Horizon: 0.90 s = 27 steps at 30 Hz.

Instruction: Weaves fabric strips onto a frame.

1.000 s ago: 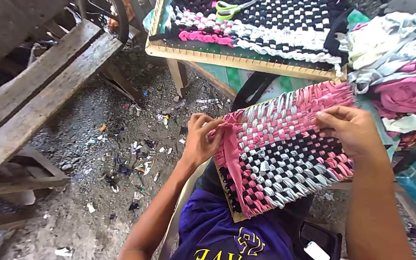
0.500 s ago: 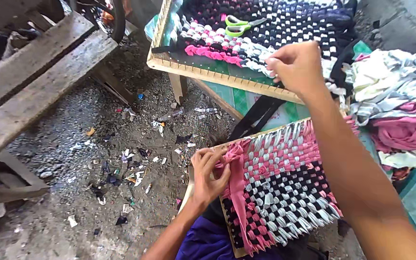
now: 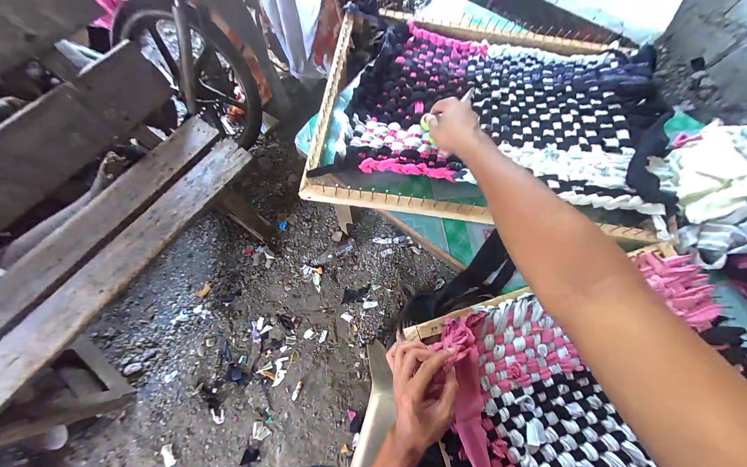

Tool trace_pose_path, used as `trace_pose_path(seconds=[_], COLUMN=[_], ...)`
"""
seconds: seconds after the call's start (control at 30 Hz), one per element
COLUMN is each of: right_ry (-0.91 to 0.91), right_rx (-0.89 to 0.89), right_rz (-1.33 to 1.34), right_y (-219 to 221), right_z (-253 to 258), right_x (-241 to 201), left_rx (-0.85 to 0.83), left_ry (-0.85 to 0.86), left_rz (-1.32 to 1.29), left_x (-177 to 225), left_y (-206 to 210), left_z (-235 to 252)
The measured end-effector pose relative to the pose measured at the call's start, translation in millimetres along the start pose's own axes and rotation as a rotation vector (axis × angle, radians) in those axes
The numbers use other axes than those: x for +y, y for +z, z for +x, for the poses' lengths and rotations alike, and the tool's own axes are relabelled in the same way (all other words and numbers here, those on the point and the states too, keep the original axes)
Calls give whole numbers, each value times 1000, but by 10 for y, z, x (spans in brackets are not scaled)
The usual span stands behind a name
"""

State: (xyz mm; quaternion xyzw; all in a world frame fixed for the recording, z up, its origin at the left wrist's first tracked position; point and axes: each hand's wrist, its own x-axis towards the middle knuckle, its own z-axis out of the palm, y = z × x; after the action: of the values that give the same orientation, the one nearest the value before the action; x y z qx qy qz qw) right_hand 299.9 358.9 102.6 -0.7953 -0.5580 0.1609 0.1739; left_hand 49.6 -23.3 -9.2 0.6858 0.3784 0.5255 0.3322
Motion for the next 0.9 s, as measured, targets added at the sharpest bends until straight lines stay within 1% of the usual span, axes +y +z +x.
trace_pose_path(seconds=[0.13,0.23,0.33,0.43,0.5,0.57,0.63,0.7,0.77,0.83,0.9], right_ry=[50,72,64,-24,-44,29,-11,-171,-312,-361,-351], right_rx=[84,64,-27,-109,-166,-200,-171,-152,-133,-135,-211], right_rz=[-261,-308,-226,-168,-39,163,399,561,627,652,798], right_y=[57,-15,-168,-362,-425,-549,-755,-943,-1094,-1176,-1088], right_z=[-312,-518,-585,-633,-777,-1042,-1429,-1987,-2649,-3331,-3965], right_x=[-32,9,140,281,481,603,641,678,682,693,811], left_rx=[8,18,15,-3,1,13,14,13,4,-8,-29], left_ry=[-12,-11,-10,-33,-64,-74,-91,-108,-111,-107,-110], left_rz=[-16,-22,-18,-23,-46,-89,-114,-127,-139,-154,-161], left_x=[-19,-22,-17,34,61,59,87,117,144,165,190], left_y=[33,55,36,12,9,20,11,6,-1,-14,-34], left_z=[-17,-18,-7,56,15,-4,2,0,29,74,95])
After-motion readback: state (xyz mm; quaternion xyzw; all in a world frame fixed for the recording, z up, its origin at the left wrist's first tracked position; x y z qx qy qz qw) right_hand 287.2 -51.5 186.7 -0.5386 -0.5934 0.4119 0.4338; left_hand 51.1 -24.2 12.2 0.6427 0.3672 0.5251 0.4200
